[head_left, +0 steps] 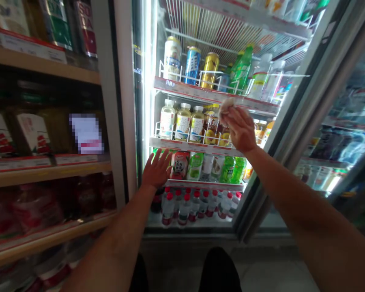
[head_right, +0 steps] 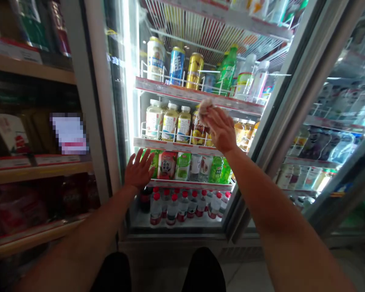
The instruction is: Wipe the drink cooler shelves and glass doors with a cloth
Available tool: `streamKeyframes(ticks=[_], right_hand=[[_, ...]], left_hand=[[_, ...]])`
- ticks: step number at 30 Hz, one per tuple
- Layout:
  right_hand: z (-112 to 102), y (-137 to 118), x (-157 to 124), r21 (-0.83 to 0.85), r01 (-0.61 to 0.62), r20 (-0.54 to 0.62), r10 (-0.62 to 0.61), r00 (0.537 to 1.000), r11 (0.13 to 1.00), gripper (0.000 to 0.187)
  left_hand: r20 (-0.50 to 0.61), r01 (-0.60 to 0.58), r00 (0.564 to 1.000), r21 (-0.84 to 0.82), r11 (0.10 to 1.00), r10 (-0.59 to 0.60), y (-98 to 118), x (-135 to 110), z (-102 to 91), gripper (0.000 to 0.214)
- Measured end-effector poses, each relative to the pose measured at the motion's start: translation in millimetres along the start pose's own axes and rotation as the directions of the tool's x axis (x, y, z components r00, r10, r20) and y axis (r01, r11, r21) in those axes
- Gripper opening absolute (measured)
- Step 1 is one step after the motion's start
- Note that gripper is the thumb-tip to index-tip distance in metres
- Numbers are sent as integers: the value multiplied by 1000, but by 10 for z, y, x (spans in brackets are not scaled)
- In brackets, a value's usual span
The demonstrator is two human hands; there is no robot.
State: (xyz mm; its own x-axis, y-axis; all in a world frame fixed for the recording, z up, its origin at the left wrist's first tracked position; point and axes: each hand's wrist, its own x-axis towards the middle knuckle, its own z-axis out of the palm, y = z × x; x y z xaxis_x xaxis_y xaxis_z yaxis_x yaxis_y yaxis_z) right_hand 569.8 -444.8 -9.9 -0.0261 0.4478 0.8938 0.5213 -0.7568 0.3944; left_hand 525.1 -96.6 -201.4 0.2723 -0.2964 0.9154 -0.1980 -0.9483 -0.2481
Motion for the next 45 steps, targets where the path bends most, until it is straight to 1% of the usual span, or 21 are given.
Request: streamKeyframes(ticks=[2,3,4,6,8,10,13,18,20,22,23,24,26,28,31,33,38,40,43,44,45], right_hand=[[4,31,-155,-26,-198,-202,189,961,980,43],[7,27,-232,-27,-234,-232,221,947,972,44],[7,12,-307,-25,-207,-189,198,962,978,44],[0,-23,-439,17,-16,23,15,1000,1000,43],[-12,-20,-524,59,81,94,-86,992,995,43],[-21,33,-567,37,11,-40,-10,999,999,44],[-36,105,-624,-7,-91,-230,87,969,996,46],[-98,131,-737,-1,83,-41,-83,996,997,45],[-123,193,-753,-27,-28,-137,24,990,999,44],[-145,258,-791,-48,-175,-278,155,948,983,45],[-156,279,-829,-46,-198,-291,177,940,979,45],[-167,290,-881,-37,-178,-247,164,955,983,45],[-192,296,-1002,7,-77,-54,77,996,997,44],[-223,315,-1104,38,-54,61,52,997,998,43],[-275,375,-1169,-16,-231,-93,229,969,973,45],[-302,379,-1191,-32,-289,-169,279,945,957,48],[-302,286,-1261,43,-112,27,111,993,993,44],[-280,326,-1211,51,-189,-50,191,980,981,45],[-239,413,-1013,40,-390,-286,384,878,920,47],[-227,419,-931,40,-409,-311,400,862,912,48],[-216,411,-848,38,-390,-290,383,877,920,48]], left_hand=[[-7,-1,1000,-1,1000,1,-2,-1,4,60],[-11,-4,1000,2,1000,4,-2,-2,6,61],[-14,-4,1000,7,1000,4,-2,-2,7,60],[-20,-6,1000,23,1000,6,-2,-2,7,59],[-20,-3,1000,41,999,4,-1,-3,4,57],[-11,-1,1000,56,998,1,-2,-4,-2,56],[15,8,1000,58,998,-9,-9,-7,-7,59],[-19,13,1000,13,1000,-13,-35,-17,14,71],[-41,11,999,-15,1000,-12,-41,-14,23,75],[-62,9,998,-29,1000,-11,-47,-7,29,75],[-72,3,997,-26,1000,-5,-51,-3,32,75],[-80,-3,997,-19,1000,1,-56,0,35,74],[-88,-14,996,-1,1000,14,-69,4,44,74],[-92,-21,996,6,1000,21,-81,2,57,75],[-91,-18,996,-22,1000,16,-86,-4,70,74],[-92,4,996,-52,999,-9,-83,-6,72,73],[-128,-48,991,-9,999,47,-98,6,75,72],[-127,-55,990,14,998,56,-105,10,74,73],[-125,-45,991,-1,999,45,-102,5,72,73],[-117,-25,993,-17,1000,23,-97,0,71,73],[-109,-9,994,-33,999,5,-92,-5,71,73]])
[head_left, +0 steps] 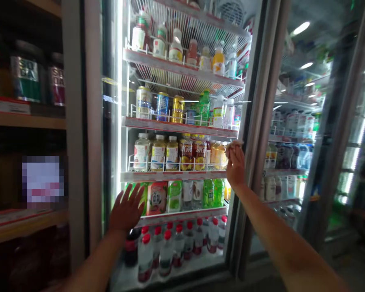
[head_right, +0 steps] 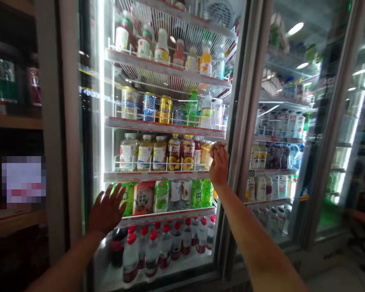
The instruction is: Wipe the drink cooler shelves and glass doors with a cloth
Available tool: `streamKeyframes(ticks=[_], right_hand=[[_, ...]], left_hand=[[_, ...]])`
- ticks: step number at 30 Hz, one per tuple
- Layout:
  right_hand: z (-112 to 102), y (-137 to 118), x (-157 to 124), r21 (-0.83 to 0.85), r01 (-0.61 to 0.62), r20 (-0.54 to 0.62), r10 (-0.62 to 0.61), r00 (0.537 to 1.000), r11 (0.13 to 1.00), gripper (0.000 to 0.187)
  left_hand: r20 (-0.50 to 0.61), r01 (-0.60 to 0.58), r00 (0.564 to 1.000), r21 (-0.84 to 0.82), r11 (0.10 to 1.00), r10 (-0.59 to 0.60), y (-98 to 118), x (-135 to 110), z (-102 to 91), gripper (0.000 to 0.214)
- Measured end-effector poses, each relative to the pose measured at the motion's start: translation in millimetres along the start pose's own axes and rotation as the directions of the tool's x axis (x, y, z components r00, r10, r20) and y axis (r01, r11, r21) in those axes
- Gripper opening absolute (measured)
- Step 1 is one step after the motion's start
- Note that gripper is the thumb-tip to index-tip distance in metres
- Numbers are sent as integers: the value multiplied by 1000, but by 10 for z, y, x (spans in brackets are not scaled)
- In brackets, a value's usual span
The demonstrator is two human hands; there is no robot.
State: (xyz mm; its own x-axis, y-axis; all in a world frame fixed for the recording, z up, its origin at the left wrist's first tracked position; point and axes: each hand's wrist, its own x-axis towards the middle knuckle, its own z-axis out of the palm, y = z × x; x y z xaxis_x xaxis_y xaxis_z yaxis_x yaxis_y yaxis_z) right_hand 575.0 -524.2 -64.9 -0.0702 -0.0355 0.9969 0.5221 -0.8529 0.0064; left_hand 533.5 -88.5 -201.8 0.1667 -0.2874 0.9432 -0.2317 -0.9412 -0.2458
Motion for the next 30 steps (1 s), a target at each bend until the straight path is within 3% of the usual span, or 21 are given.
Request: streamKeyframes(ticks=[4,6,8,11,17,21,24,27,30], right_hand=[[121,-161,272,97,208,222,-224,949,973,47],[204,-158,467,76,183,127,-191,973,980,45],[317,-109,701,32,62,-82,-59,995,998,45],[521,-65,1042,35,-76,-284,83,955,996,45],[811,-219,1551,82,-138,-323,158,933,987,46],[881,-365,1789,66,-99,-314,115,942,993,47],[929,-613,1729,47,27,-239,-15,971,999,48],[955,-983,1406,50,177,-132,-169,977,983,47],[914,-1308,1014,78,390,74,-395,916,918,47]], left_hand=[[15,18,1000,-28,999,-18,23,-11,-8,71],[12,32,999,-38,999,-32,35,-3,-19,70],[3,25,1000,-35,999,-24,43,10,-30,71],[-20,-17,1000,-12,1000,17,46,21,-38,71],[21,27,999,-21,999,-26,54,0,-53,54],[26,23,999,15,1000,-24,64,6,-64,49],[9,10,1000,31,999,-10,69,14,-63,49],[11,21,1000,22,1000,-21,73,14,-60,49],[3,22,1000,-2,1000,-22,73,9,-61,52]])
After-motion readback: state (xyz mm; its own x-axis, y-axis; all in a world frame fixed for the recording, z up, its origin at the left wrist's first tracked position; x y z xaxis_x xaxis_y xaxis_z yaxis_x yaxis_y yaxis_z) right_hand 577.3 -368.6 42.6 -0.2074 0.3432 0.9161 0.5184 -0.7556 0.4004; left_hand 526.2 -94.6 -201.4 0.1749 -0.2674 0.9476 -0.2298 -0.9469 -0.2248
